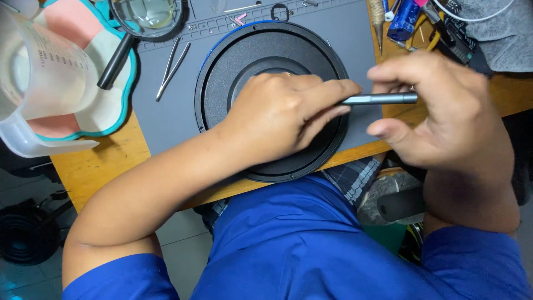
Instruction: The person assembles a wall clock by placing a clear plastic cover over the clock face and securing a blue frame around it. They then flip the clock over and use a screwdriver to fasten the back cover, followed by inserting a hanging hook into the back of the frame.
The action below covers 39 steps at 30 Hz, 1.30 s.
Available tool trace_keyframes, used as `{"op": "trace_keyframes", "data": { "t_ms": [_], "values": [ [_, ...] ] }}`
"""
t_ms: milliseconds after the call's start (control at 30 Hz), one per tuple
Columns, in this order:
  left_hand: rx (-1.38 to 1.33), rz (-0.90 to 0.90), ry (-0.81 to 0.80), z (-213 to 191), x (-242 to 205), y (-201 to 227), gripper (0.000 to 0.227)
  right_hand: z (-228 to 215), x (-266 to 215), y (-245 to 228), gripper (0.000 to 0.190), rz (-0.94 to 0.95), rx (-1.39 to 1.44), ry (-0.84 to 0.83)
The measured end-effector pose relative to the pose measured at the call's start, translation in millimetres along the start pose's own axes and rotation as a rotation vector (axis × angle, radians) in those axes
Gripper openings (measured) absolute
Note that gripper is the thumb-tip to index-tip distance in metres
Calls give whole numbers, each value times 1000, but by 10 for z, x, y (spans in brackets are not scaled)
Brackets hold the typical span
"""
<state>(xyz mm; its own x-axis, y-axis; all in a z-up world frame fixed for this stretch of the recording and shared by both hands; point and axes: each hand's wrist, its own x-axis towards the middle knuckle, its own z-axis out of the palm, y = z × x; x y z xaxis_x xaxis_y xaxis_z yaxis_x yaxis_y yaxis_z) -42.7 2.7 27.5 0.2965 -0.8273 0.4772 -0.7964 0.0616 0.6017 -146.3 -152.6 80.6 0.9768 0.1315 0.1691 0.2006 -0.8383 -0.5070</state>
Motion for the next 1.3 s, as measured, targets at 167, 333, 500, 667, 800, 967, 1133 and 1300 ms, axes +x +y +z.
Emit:
{"op": "trace_keyframes", "data": {
  "t_ms": [167,333,500,667,800,967,1133,1300],
  "values": [
    [81,-20,20,88,-24,-6,27,-115,-166,100,15,-34,-122,-72],
    [88,-101,65,-143,-231,-223,26,-227,-380,324,18,136,-332,-109],
    [54,-156,331,-173,-523,-450,8,-171,-319,378,14,93,-606,-240],
    [58,-95,356,-176,-566,-595,12,-136,-212,367,13,109,-606,-279],
    [102,-67,284,-123,-592,-668,11,-66,-178,442,12,63,-636,-329],
    [79,-64,259,-145,-597,-670,11,-55,-218,464,11,149,-672,-318],
    [65,-69,236,-143,-589,-670,12,-66,-207,455,13,176,-752,-341],
    [56,-78,224,-146,-578,-670,12,-49,-175,445,14,145,-730,-337]
  ]
}}
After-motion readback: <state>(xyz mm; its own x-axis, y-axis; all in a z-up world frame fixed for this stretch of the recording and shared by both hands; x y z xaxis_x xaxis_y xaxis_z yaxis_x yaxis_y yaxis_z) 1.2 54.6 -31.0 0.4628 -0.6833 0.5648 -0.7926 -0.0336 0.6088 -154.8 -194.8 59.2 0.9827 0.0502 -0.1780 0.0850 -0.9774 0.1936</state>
